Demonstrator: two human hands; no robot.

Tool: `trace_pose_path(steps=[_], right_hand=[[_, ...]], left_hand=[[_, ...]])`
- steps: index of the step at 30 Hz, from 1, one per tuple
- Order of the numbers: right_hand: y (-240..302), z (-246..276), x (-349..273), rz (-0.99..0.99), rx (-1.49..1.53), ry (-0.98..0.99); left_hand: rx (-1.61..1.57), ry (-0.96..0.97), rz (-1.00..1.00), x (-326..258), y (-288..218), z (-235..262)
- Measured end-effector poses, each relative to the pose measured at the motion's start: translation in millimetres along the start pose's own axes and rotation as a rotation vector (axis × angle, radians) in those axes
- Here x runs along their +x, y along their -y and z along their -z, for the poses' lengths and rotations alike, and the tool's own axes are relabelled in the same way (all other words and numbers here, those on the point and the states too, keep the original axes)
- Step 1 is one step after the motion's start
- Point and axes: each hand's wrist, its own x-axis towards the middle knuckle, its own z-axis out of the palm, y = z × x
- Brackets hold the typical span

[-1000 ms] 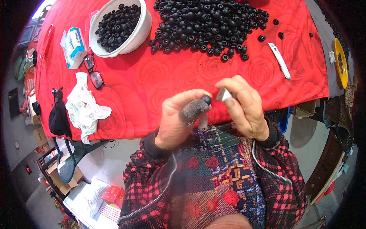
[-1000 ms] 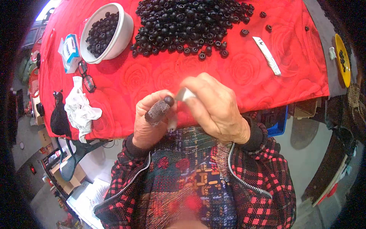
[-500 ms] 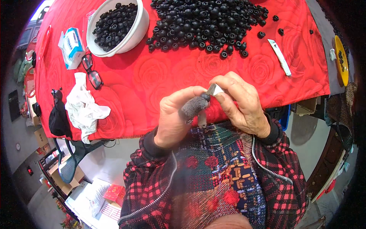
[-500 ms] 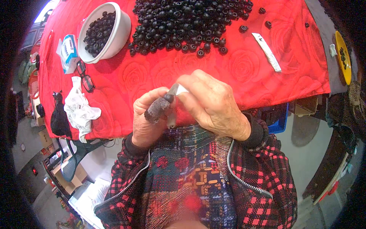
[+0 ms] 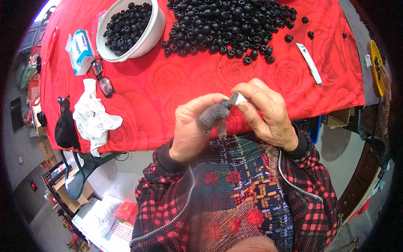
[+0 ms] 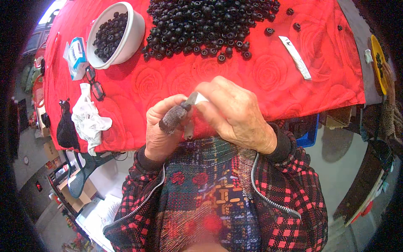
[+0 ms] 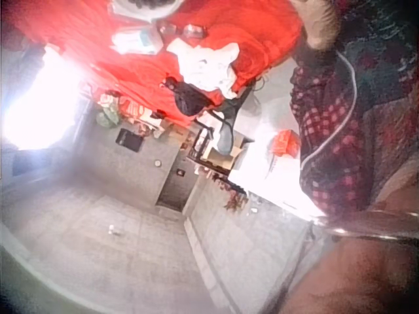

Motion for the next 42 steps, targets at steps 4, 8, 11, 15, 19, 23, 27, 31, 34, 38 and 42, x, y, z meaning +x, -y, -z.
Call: trace_pose_path(steps=[4, 8, 11, 15, 19, 23, 27, 31, 34, 38, 42], right_hand=[[-3.1, 0.1, -0.4, 0.014, 0.008, -0.002], [-3.5, 1.3, 0.9, 0.015, 0.018, -0.010], [-5.6, 1.4, -0.3, 0.005, 0.009, 0.001], [-9.7, 2.0, -1.6, 0.020, 0.036, 0.018], [-13.0, 1.9, -1.1, 0.063, -0.004, -0.004], [-13.0, 1.9, 0.1, 0.042, 0.087, 0.033], [-13.8, 0.8, -2.2, -0.025, 0.136, -0.013], [-13.9, -0.2, -2.2, -0.021, 0.117, -0.004], [-14.0, 0.6, -2.3, -0.015, 0.110, 0.004], [-16.1, 0.2, -1.8, 0.007, 0.099, 0.007], [-16.1, 2.5, -1.3, 0.006, 0.090, 0.021]], left_hand=[[0.026, -0.003, 0.002, 0.7, -0.4, -0.4], [0.029, -0.026, 0.025, 1.2, -0.3, -1.2], [0.058, -0.018, 0.017, 2.0, -1.3, -2.4], [0.130, -0.025, -0.001, 2.1, -0.5, 0.5], [0.137, -0.045, -0.010, 2.3, 2.2, 3.3], [0.129, -0.012, -0.026, 3.1, -0.5, 1.8], [0.138, -0.003, -0.043, 4.2, 1.9, 2.5], [0.092, 0.002, -0.039, 3.8, 1.7, 1.6], [0.117, -0.015, -0.051, 4.4, 2.7, -0.2], [0.126, -0.024, -0.026, 3.5, 0.5, -1.2], [0.121, -0.030, 0.011, 4.1, 1.1, 2.1]])
